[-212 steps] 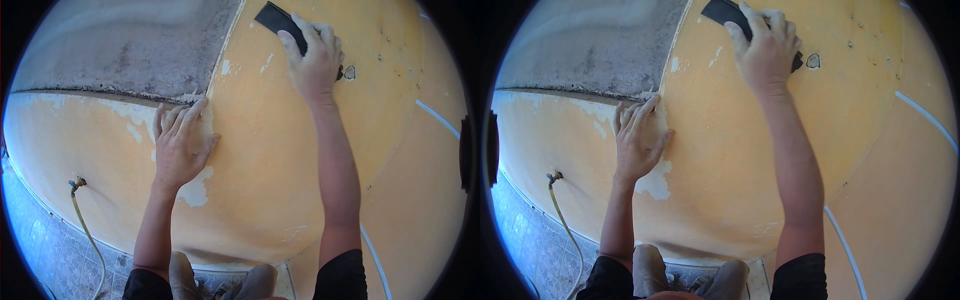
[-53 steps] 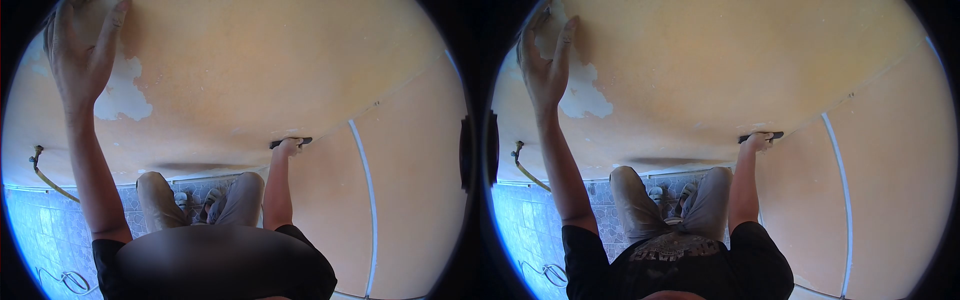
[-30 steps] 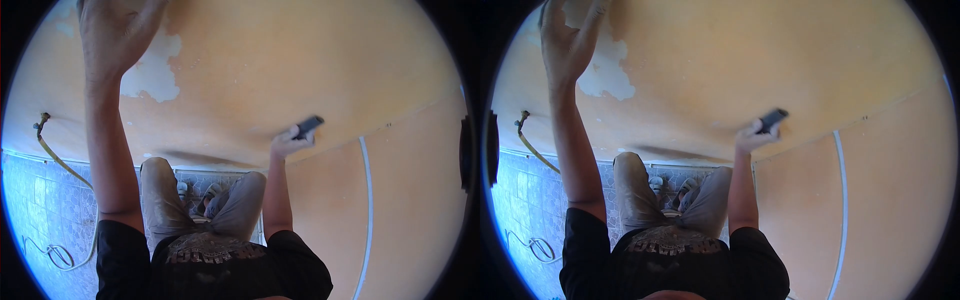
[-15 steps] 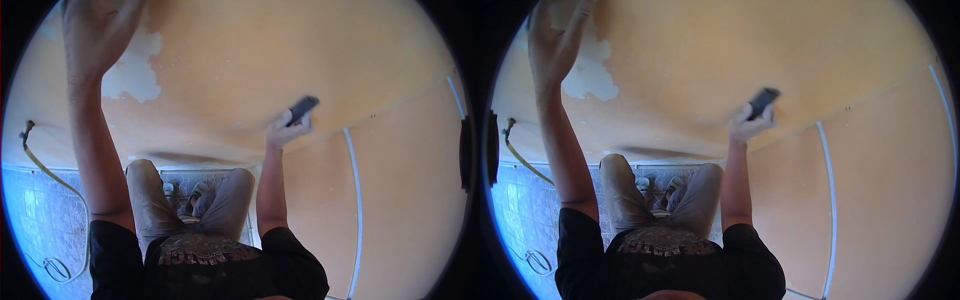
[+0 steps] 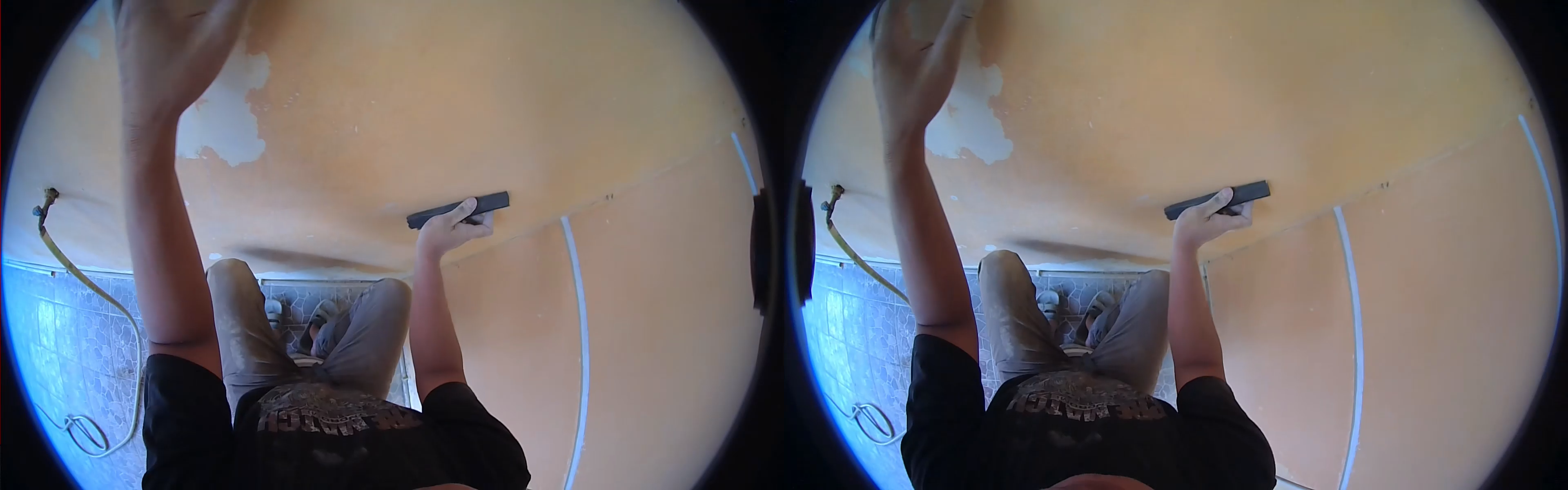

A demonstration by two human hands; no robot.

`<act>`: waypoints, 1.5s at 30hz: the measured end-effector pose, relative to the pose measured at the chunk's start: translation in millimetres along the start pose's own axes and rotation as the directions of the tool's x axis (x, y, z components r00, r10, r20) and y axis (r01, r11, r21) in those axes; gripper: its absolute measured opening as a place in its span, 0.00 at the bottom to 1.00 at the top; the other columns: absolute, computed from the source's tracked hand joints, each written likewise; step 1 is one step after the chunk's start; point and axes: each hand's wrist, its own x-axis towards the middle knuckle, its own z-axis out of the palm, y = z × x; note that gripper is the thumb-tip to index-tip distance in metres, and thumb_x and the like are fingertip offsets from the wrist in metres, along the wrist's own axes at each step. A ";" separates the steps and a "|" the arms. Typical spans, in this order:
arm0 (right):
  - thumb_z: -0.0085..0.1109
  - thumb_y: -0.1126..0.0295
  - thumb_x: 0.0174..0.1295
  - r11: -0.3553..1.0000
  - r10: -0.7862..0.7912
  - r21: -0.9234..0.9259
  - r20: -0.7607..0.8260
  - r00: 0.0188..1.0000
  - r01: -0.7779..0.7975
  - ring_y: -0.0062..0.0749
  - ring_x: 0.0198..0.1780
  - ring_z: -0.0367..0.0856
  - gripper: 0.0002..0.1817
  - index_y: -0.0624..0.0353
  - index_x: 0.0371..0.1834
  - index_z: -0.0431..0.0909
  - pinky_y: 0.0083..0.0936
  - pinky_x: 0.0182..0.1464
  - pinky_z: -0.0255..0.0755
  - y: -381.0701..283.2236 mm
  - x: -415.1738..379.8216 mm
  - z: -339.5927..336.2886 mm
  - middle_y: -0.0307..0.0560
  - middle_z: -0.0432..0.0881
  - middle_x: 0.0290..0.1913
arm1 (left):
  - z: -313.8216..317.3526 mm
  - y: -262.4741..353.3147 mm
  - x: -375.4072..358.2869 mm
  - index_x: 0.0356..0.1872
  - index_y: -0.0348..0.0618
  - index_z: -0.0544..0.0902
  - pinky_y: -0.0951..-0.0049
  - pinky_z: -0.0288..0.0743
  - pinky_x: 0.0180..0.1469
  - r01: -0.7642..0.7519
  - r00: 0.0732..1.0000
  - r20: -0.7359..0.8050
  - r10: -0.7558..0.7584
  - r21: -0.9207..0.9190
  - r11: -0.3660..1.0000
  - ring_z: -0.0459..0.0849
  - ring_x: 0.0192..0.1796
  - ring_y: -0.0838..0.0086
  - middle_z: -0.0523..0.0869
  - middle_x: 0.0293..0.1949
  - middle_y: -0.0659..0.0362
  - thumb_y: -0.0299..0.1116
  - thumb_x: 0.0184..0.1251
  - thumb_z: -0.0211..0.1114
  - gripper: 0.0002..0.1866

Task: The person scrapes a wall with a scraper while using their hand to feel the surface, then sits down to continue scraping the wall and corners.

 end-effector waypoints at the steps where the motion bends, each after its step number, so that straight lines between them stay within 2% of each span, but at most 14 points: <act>1: 0.48 0.54 0.82 0.980 -0.187 -0.062 0.058 0.981 0.191 0.43 0.52 0.77 0.29 0.72 0.68 0.58 0.38 0.53 0.77 3.1 3.5 -1.5 0.65 0.72 0.56 | 1.3 3.4 -1.0 0.66 0.38 0.76 0.58 0.69 0.70 -0.001 1.000 0.007 0.001 -0.003 1.000 0.76 0.65 0.58 0.80 0.60 0.50 0.35 0.64 0.76 0.30; 5: 0.48 0.54 0.82 0.991 0.076 -0.108 -0.074 0.994 -0.083 0.47 0.55 0.78 0.29 0.71 0.67 0.59 0.41 0.54 0.79 82.5 19.5 -25.6 0.67 0.69 0.59 | -3.5 11.2 2.2 0.67 0.39 0.75 0.58 0.69 0.69 0.023 0.999 0.034 -0.022 -0.015 1.000 0.77 0.64 0.58 0.80 0.59 0.51 0.35 0.65 0.76 0.30; 8: 0.47 0.58 0.82 0.644 0.692 -0.064 -0.377 0.616 -0.763 0.50 0.52 0.82 0.25 0.74 0.61 0.61 0.44 0.49 0.84 70.8 23.4 -35.0 0.66 0.74 0.55 | -7.7 12.9 6.2 0.66 0.40 0.76 0.58 0.70 0.68 0.066 0.993 0.098 -0.073 0.070 0.995 0.77 0.64 0.59 0.80 0.58 0.51 0.35 0.66 0.75 0.29; 13: 0.50 0.59 0.81 0.977 0.211 0.027 -0.083 0.974 -0.210 0.47 0.51 0.80 0.26 0.74 0.65 0.61 0.41 0.50 0.81 -14.3 -6.3 3.3 0.63 0.72 0.55 | -13.1 12.8 7.9 0.65 0.41 0.76 0.57 0.70 0.68 0.050 0.993 0.117 -0.031 -0.163 0.985 0.78 0.63 0.58 0.80 0.58 0.51 0.38 0.66 0.75 0.29; 17: 0.50 0.62 0.81 0.928 -0.325 -0.206 -0.033 0.945 0.312 0.44 0.51 0.78 0.24 0.74 0.65 0.61 0.35 0.58 0.75 32.4 6.8 -3.8 0.62 0.71 0.56 | -16.1 -13.0 1.3 0.68 0.47 0.80 0.54 0.63 0.76 0.217 0.958 0.210 -0.196 -0.085 0.972 0.78 0.69 0.63 0.85 0.62 0.56 0.41 0.68 0.76 0.29; 20: 0.50 0.62 0.81 0.992 0.100 -0.053 -0.215 0.972 -0.114 0.43 0.52 0.77 0.23 0.74 0.64 0.65 0.36 0.58 0.75 81.2 21.1 -20.9 0.59 0.72 0.55 | -17.2 -10.6 8.7 0.68 0.48 0.79 0.52 0.62 0.72 0.066 0.973 0.226 -0.052 -0.056 0.996 0.79 0.62 0.59 0.86 0.57 0.57 0.42 0.65 0.77 0.31; 23: 0.51 0.60 0.81 0.657 0.731 0.186 -0.392 0.558 -0.731 0.44 0.44 0.79 0.25 0.74 0.64 0.64 0.38 0.48 0.78 97.4 12.9 -32.4 0.61 0.73 0.53 | -4.3 -6.2 3.3 0.69 0.42 0.76 0.53 0.66 0.68 0.080 0.983 0.171 -0.073 -0.034 0.996 0.74 0.63 0.55 0.82 0.60 0.50 0.44 0.67 0.76 0.33; 26: 0.54 0.62 0.79 0.958 0.260 -0.057 -0.255 0.931 -0.283 0.46 0.52 0.77 0.23 0.72 0.65 0.67 0.39 0.55 0.75 51.5 -33.7 -0.3 0.65 0.74 0.57 | 0.9 -13.3 0.6 0.70 0.36 0.72 0.56 0.72 0.67 0.023 0.986 0.163 -0.044 0.129 0.991 0.74 0.66 0.55 0.73 0.64 0.43 0.44 0.70 0.74 0.35; 31: 0.60 0.61 0.75 0.914 -0.392 -0.133 -0.036 0.919 0.384 0.53 0.50 0.74 0.27 0.70 0.68 0.68 0.47 0.55 0.71 24.8 -44.4 -6.8 0.61 0.73 0.49 | -5.0 -5.0 5.6 0.74 0.37 0.67 0.55 0.72 0.67 0.098 0.966 0.243 -0.093 -0.010 0.995 0.72 0.68 0.52 0.72 0.65 0.41 0.43 0.73 0.71 0.35; 33: 0.56 0.63 0.77 0.995 0.045 -0.077 -0.225 0.973 -0.063 0.47 0.53 0.76 0.24 0.71 0.65 0.67 0.41 0.58 0.72 75.0 -31.5 -10.6 0.64 0.75 0.56 | -13.0 -12.6 9.3 0.74 0.36 0.66 0.54 0.71 0.67 0.019 0.955 0.297 -0.017 -0.006 1.000 0.73 0.67 0.51 0.72 0.66 0.41 0.45 0.75 0.68 0.36; 36: 0.54 0.61 0.79 0.908 0.131 -0.328 -0.370 0.920 -0.261 0.44 0.47 0.79 0.24 0.72 0.65 0.68 0.34 0.51 0.76 141.1 -14.8 -35.7 0.63 0.76 0.57 | -12.5 -29.0 6.4 0.76 0.37 0.64 0.50 0.70 0.69 -0.185 0.935 0.334 0.115 0.185 0.965 0.73 0.69 0.49 0.72 0.68 0.41 0.51 0.79 0.60 0.35; 39: 0.54 0.58 0.79 0.507 0.823 0.343 -0.465 0.326 -0.791 0.50 0.55 0.75 0.26 0.73 0.65 0.69 0.40 0.59 0.72 162.3 -15.1 -42.6 0.63 0.75 0.52 | 1.1 -30.1 -6.4 0.77 0.39 0.63 0.47 0.67 0.73 -0.306 0.939 0.267 0.216 0.363 0.880 0.71 0.72 0.49 0.70 0.72 0.44 0.56 0.81 0.50 0.36; 42: 0.55 0.61 0.78 0.881 0.344 -0.184 -0.381 0.858 -0.435 0.58 0.58 0.73 0.25 0.73 0.65 0.69 0.45 0.61 0.69 125.0 -39.5 -29.5 0.69 0.73 0.54 | 11.4 -14.4 -21.8 0.79 0.41 0.62 0.42 0.59 0.79 -0.316 0.942 0.227 0.248 0.349 0.882 0.63 0.80 0.50 0.67 0.77 0.44 0.58 0.83 0.42 0.36; 45: 0.58 0.62 0.76 0.964 -0.192 -0.207 -0.098 0.977 0.168 0.59 0.50 0.73 0.25 0.73 0.63 0.69 0.49 0.55 0.70 64.8 -52.9 -32.5 0.63 0.73 0.45 | 13.5 -1.3 -61.1 0.82 0.41 0.60 0.43 0.50 0.82 -0.338 0.931 0.268 0.247 0.383 0.860 0.54 0.84 0.47 0.57 0.82 0.42 0.53 0.85 0.40 0.34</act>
